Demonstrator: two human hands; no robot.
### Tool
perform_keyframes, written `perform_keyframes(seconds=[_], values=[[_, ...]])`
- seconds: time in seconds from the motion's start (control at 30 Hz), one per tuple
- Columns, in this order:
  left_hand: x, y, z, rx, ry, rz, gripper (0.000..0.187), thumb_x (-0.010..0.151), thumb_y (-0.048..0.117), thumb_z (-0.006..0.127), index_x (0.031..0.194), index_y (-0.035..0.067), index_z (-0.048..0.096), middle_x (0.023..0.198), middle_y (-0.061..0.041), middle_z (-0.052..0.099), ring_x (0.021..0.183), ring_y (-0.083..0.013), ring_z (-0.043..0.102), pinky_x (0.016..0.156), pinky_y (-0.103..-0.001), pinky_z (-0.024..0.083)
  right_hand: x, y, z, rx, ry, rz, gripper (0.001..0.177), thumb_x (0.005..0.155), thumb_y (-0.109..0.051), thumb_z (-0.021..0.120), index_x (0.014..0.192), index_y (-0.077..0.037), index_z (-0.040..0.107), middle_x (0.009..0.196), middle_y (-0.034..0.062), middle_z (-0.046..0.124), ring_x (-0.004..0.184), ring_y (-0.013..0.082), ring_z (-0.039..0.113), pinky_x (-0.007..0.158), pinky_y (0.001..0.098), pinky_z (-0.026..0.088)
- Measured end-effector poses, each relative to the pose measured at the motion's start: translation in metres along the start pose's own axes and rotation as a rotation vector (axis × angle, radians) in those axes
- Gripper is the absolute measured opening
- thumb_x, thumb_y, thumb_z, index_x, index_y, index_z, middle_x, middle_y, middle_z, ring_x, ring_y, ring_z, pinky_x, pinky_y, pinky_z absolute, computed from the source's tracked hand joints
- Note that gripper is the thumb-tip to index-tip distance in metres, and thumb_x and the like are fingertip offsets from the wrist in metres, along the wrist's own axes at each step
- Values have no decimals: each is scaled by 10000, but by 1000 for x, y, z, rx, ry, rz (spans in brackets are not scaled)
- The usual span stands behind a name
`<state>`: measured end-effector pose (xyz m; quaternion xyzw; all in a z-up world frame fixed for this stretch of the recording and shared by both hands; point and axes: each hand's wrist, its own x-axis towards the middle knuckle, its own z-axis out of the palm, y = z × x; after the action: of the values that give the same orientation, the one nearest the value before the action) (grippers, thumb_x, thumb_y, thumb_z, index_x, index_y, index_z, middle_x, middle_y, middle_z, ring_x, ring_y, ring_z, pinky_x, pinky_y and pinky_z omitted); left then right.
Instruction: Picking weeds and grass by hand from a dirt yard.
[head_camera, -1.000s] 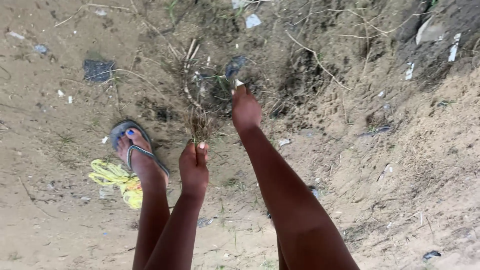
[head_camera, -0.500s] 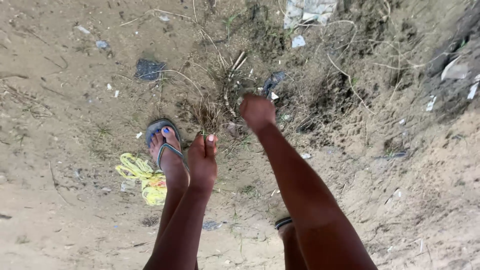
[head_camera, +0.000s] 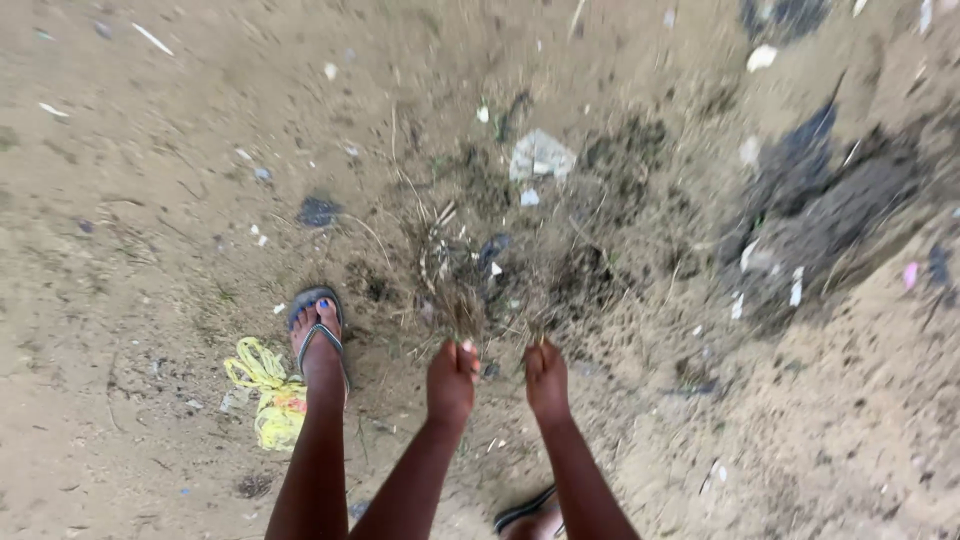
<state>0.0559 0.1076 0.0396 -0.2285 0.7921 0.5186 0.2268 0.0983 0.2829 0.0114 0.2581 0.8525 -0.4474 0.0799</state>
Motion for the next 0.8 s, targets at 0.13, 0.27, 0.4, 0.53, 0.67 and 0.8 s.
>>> perform_keyframes(seconds=[0.13,0.27,0.4,0.53,0.67,0.8], values=[[-44,-20,46,-458,-92,-164,293,1052,299,550,879,65,581,739,-27,637,633,-116,586,552,-293,486,-35,-42,-33,602,-118,267,228,1084,-175,532,921,-18,503,729,100,431,612,240,412,533,430,313],[-75,-2,55,-569,-116,-306,317,1075,275,596,866,48,524,690,-27,496,588,-133,426,509,-324,361,-54,-119,-65,97,-122,-215,271,994,-216,493,904,-14,650,784,161,585,664,312,617,568,445,481],[-100,46,17,-648,-141,-448,236,1051,259,581,934,55,587,745,-32,535,658,-141,488,576,-339,410,-64,-188,-73,-92,-173,117,276,1012,-262,516,908,-12,570,793,226,614,716,399,633,659,503,487],[-92,64,-32,-1163,-195,-622,285,1014,232,527,1233,87,638,1115,-77,730,1019,-214,676,890,-376,532,-59,-271,-67,-340,-303,96,225,976,-280,526,992,-67,597,960,230,691,916,436,659,786,543,509],[-72,86,-108,-1438,-122,-609,348,1043,311,527,1292,87,621,1216,-88,697,1100,-247,643,963,-424,513,-57,-355,-21,-612,-441,-56,231,1018,-299,444,1042,-94,548,1055,188,692,955,413,683,820,555,527],[-38,136,-240,-1541,-127,-483,379,1001,328,519,1257,86,660,1200,-84,732,1092,-237,679,955,-396,533,-52,-481,45,-794,-541,-246,198,974,-289,508,1048,-109,545,1070,175,690,962,398,688,817,551,526]])
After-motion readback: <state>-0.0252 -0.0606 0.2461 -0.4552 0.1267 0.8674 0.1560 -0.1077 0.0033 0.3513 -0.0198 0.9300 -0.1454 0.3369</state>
